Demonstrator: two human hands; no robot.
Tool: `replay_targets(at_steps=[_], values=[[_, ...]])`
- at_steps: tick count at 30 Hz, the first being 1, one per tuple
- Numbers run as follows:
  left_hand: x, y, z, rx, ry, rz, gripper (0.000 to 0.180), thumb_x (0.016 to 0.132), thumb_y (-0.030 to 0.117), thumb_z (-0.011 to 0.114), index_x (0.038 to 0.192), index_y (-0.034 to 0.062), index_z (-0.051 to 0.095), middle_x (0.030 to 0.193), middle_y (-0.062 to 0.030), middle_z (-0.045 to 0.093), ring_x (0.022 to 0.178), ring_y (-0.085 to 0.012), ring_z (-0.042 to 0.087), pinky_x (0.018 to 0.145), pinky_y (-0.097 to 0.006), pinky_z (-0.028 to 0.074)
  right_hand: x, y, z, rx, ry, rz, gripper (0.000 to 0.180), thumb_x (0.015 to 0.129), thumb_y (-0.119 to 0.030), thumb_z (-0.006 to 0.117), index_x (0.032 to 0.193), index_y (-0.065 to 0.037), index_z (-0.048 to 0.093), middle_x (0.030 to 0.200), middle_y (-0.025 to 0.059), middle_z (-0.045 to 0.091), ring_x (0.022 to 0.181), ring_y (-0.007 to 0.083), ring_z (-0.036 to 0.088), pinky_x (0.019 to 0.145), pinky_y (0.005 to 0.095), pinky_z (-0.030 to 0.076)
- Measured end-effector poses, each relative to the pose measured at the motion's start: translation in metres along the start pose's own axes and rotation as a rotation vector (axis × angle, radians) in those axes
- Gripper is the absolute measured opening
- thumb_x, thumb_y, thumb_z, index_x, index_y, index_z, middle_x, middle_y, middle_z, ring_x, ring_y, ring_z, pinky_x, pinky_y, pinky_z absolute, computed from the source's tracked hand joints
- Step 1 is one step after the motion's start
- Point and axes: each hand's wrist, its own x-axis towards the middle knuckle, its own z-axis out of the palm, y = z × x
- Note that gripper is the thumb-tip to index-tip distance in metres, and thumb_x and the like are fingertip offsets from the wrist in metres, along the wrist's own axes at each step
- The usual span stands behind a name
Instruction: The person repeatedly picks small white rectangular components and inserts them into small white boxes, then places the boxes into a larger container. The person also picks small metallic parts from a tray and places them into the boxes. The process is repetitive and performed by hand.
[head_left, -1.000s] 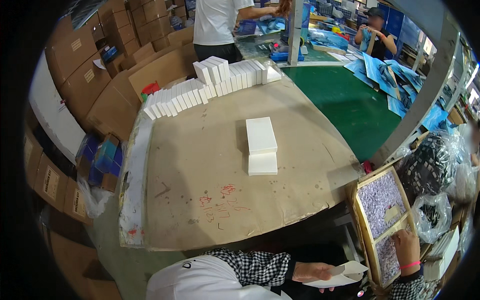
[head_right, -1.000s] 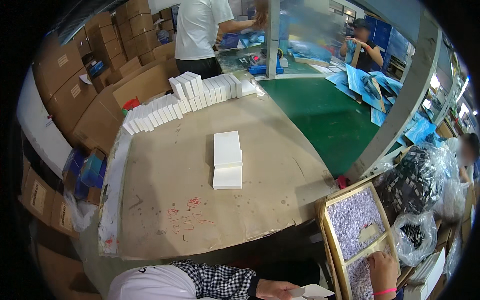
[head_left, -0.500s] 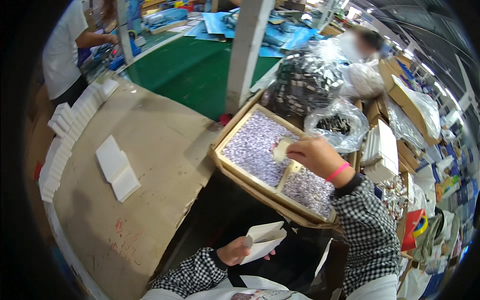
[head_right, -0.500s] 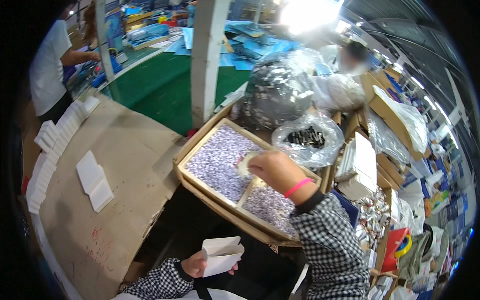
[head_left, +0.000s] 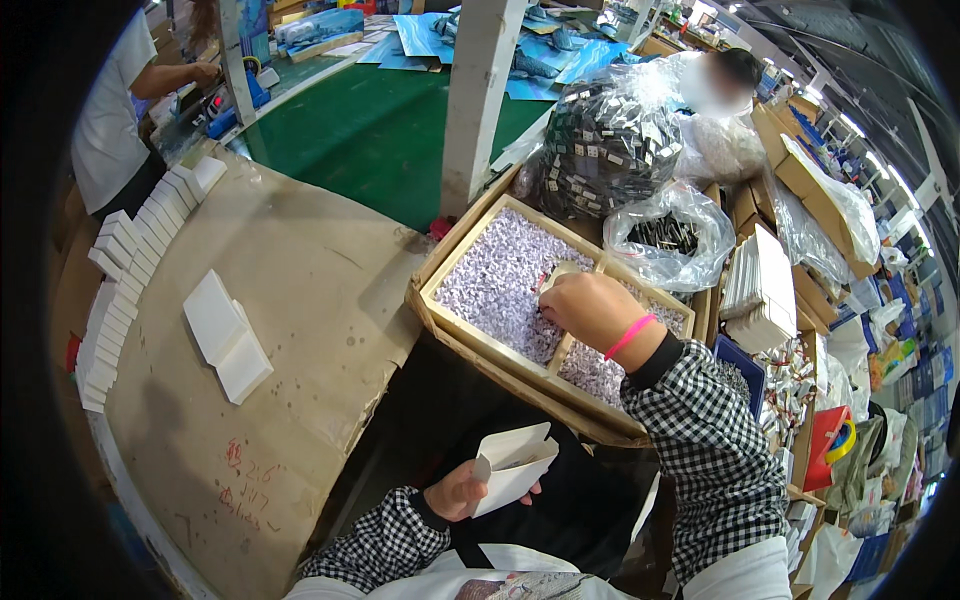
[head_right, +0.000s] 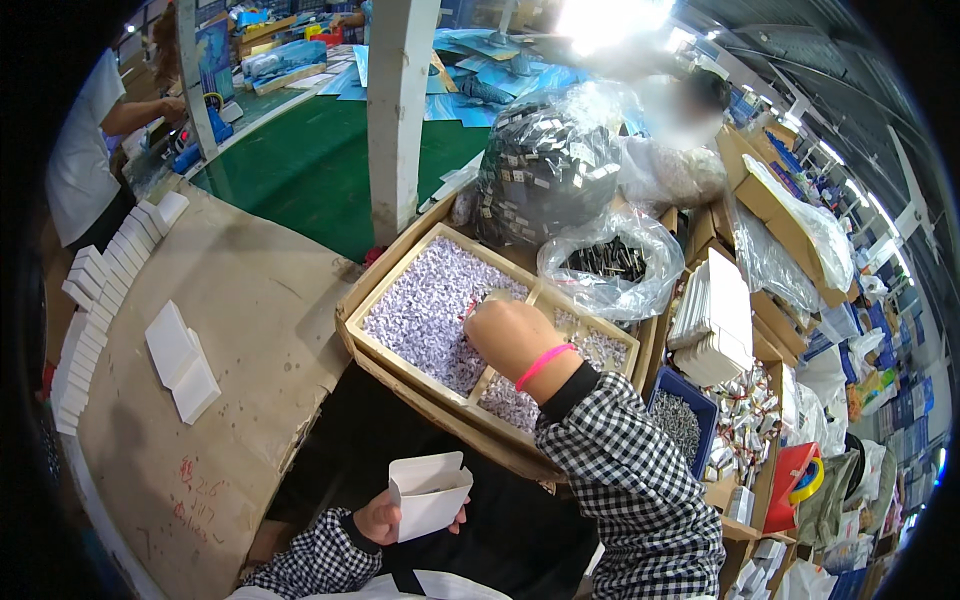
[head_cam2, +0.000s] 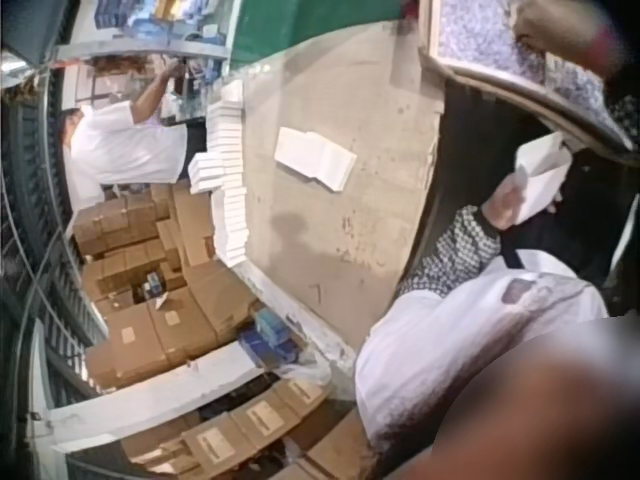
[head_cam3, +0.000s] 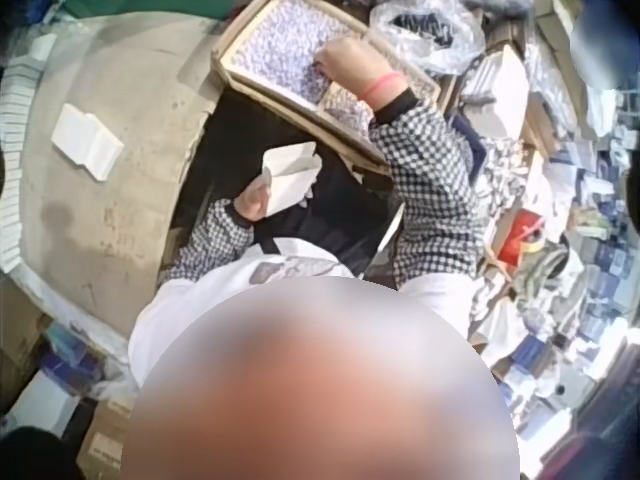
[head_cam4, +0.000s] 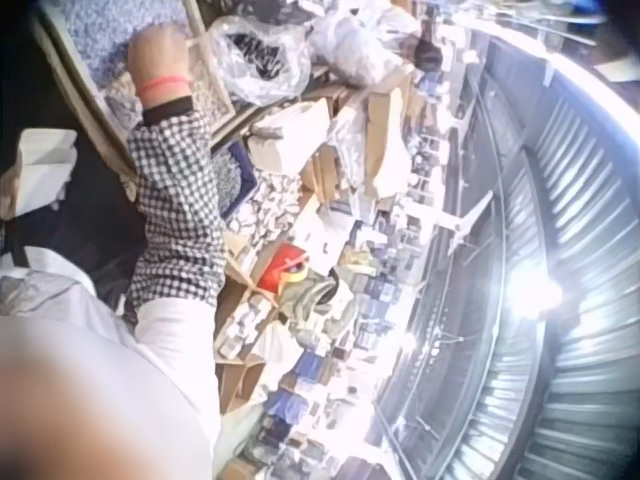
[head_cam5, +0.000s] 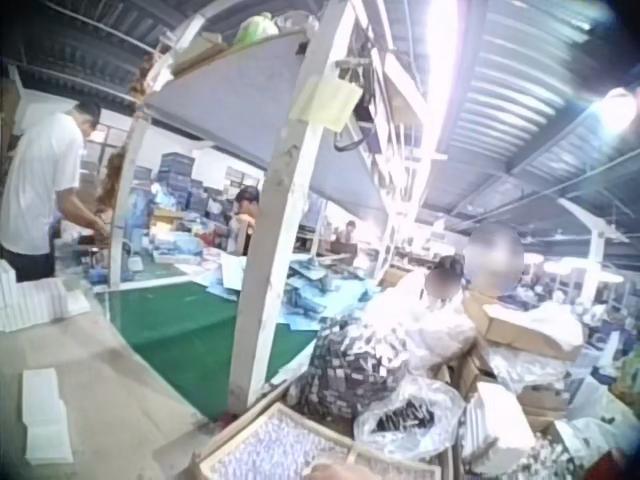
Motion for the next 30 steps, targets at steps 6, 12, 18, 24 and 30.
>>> replay_targets(at_steps=[6, 12, 18, 24, 30], values=[[0.001, 0.011, 0.006, 0.047, 0.039, 0.037, 0.102, 0.064, 0.049, 0.08, 0.139, 0.0011, 0.03, 0.123, -0.0201, 0.05, 0.108, -0.0305, 0.056, 0.089, -0.043, 0.049, -0.003, -0.008, -0.021, -0.063, 0.13, 0.003, 0.013, 0.083, -0.014, 0.056, 0.074, -0.008, 0.063, 0.073, 0.0079, 0.062, 0.066, 0.0237, 0.064, 0.059, 0.0351, 0.053], [0.003, 0.018, 0.005, 0.106, 0.043, 0.074, 0.1, 0.066, 0.052, 0.078, 0.139, 0.002, 0.031, 0.123, -0.0186, 0.05, 0.107, -0.0286, 0.056, 0.088, -0.041, 0.05, -0.063, -0.046, -0.076, 0.751, 0.074, -0.02, 0.01, 0.084, -0.01, 0.064, 0.091, -0.004, 0.068, 0.074, 0.0093, 0.067, 0.063, 0.0173, 0.068, 0.058, 0.0265, 0.052], [0.012, 0.006, 0.012, 0.178, -0.065, 0.021, 0.087, 0.07, 0.055, 0.073, 0.131, 0.0029, 0.04, 0.118, -0.0148, 0.053, 0.107, -0.026, 0.055, 0.089, -0.04, 0.048, -0.096, -0.086, -0.075, 0.71, -0.002, -0.14, 0.018, 0.08, -0.011, 0.066, 0.098, -0.008, 0.063, 0.075, 0.0085, 0.065, 0.066, 0.0253, 0.065, 0.057, 0.0318, 0.052], [0.014, -0.008, 0.028, 0.159, -0.132, -0.02, 0.083, 0.07, 0.054, 0.072, 0.129, 0.0026, 0.043, 0.116, -0.0151, 0.054, 0.107, -0.0276, 0.055, 0.09, -0.042, 0.046, -0.135, -0.096, -0.071, 0.692, 0.133, -0.039, 0.016, 0.081, -0.013, 0.064, 0.095, -0.007, 0.058, 0.079, 0.007, 0.062, 0.07, 0.0257, 0.063, 0.06, 0.0338, 0.05], [0.01, -0.025, 0.032, 0.102, -0.181, -0.065, 0.095, 0.069, 0.053, 0.074, 0.138, 0.0021, 0.033, 0.126, -0.017, 0.049, 0.114, -0.0292, 0.053, 0.097, -0.044, 0.043, -0.195, -0.123, -0.031, 0.755, 0.614, 0.345, 0.035, 0.068, -0.007, 0.078, 0.099, -0.005, 0.064, 0.095, 0.0084, 0.063, 0.083, 0.0265, 0.061, 0.077, 0.0329, 0.049]])
